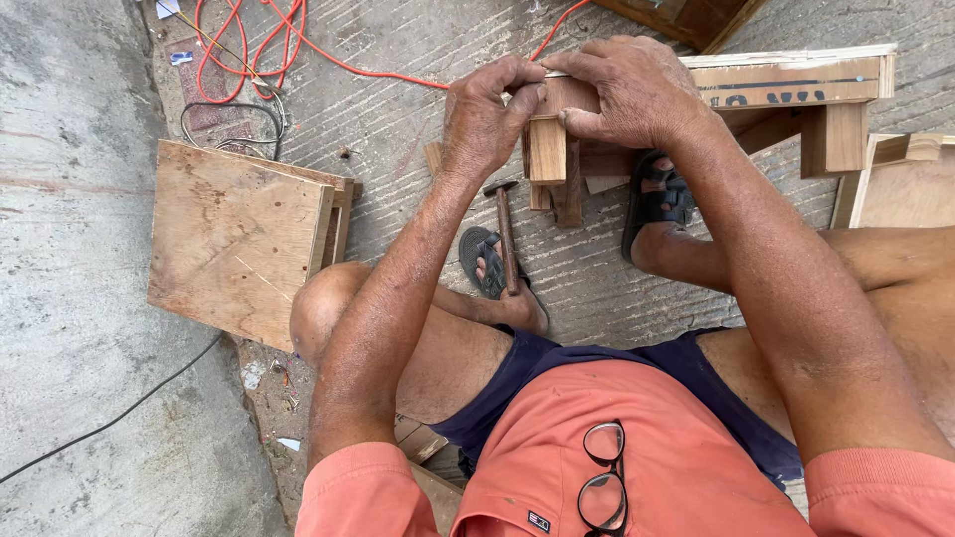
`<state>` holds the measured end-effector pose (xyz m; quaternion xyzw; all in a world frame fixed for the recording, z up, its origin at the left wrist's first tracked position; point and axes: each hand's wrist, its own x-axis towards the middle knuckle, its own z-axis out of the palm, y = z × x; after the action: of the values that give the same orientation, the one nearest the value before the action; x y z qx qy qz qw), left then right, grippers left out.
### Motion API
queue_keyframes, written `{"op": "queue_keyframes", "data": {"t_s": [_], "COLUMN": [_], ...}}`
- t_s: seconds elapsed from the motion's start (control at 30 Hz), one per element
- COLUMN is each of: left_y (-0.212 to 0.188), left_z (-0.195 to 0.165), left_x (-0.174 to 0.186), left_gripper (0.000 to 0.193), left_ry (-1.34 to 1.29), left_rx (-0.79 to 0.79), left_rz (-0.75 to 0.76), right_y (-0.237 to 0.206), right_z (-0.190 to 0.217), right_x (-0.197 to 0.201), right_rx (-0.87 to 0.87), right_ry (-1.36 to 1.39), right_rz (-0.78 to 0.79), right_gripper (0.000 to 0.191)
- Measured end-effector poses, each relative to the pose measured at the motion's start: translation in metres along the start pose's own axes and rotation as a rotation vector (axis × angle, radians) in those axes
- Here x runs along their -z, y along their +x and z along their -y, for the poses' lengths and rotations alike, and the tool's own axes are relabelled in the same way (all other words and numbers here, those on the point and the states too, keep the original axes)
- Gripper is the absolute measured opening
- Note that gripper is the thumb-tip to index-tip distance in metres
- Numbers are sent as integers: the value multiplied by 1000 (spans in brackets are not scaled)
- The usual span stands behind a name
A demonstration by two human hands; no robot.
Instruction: The person sits on the ground assembling small wooden stools. They fit wooden legs and rails into the stool frame, position nails, and hammer the nails in with a hammer, then lift and turn the stool over to work on other joints.
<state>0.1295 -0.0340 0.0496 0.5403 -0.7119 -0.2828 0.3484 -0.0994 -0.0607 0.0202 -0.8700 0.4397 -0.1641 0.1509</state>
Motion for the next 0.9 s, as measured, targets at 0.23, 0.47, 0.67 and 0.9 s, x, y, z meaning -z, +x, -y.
{"op": "queue_keyframes", "data": {"t_s": [0.23,0.47,0.67,0.9], "left_y": [0,1,-3,-9], "left_z": [-7,-3,-3,13], "left_x": [-1,-4,-2,-10], "left_gripper": [9,13,11,9], "left_ry": [38,159,169,175], "left_rx": [-23,-187,-224,-288], "left_rz": [-20,-64,-102,-93], "right_y": [-2,-1,-4,2], "right_z": [3,11,33,24], "right_x": [2,10,15,-7], "right_rx": [-27,83,-23,38], "right_ry": [2,81,404,415], "right_rz": [9,-91,-152,-280], "right_gripper": [68,62,35,18]}}
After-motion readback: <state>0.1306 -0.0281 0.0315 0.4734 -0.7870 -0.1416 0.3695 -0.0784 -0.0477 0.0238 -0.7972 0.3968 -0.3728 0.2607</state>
